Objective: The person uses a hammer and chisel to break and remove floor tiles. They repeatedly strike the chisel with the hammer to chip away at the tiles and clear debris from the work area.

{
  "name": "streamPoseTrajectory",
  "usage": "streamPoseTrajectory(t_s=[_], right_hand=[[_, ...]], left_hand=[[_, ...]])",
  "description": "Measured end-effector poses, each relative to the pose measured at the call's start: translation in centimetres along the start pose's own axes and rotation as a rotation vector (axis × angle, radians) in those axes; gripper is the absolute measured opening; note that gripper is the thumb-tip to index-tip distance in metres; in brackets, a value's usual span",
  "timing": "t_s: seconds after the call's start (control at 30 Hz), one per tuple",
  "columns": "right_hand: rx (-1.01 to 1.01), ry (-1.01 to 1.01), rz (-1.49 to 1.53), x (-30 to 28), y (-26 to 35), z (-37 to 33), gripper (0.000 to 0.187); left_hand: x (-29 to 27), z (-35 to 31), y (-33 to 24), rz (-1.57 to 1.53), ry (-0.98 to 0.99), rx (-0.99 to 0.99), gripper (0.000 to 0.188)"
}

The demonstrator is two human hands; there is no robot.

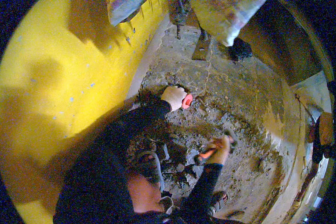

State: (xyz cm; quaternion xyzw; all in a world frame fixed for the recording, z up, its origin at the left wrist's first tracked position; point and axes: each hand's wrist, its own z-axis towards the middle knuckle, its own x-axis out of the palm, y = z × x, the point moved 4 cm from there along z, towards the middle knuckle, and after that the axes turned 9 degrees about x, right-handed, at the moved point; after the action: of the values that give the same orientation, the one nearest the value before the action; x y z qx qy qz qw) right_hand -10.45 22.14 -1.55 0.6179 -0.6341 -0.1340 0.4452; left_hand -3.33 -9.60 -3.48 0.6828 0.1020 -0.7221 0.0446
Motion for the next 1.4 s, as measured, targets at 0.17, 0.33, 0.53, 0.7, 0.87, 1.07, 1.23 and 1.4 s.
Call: streamPoseTrajectory(t_s=[0.17,0.33,0.53,0.7,0.87,1.07,1.23,1.4], right_hand=[[-0.198,-0.282,0.221,-4.3,7.6,0.9,0.043],[-0.143,-0.234,0.088,2.5,0.9,3.1,0.033],[0.524,0.315,-0.218,9.4,-10.2,0.0,0.027],[0.643,0.302,-0.123,7.3,-8.1,-3.0,0.031],[0.160,0.169,0.010,4.5,-2.7,-1.5,0.035],[-0.224,-0.264,0.343,-2.2,9.1,0.4,0.037],[-0.391,-0.496,0.202,2.0,7.0,1.6,0.033],[0.227,0.534,-0.694,11.4,-9.6,1.5,0.028]], left_hand=[[-1.2,0.3,0.4,-0.029,-0.022,0.044,0.026],[-1.4,0.4,0.5,-0.014,0.046,0.008,0.024],[-1.8,0.1,0.0,0.019,0.034,0.046,0.019],[-2.0,0.6,-0.4,-0.030,0.057,0.067,0.025],[-1.7,0.5,-0.1,-0.052,0.112,0.049,0.027],[-1.2,0.4,0.6,-0.104,0.051,0.049,0.033],[-1.4,0.5,0.5,-0.081,0.075,0.028,0.033],[-1.4,0.2,0.7,0.046,0.268,0.067,0.023]])
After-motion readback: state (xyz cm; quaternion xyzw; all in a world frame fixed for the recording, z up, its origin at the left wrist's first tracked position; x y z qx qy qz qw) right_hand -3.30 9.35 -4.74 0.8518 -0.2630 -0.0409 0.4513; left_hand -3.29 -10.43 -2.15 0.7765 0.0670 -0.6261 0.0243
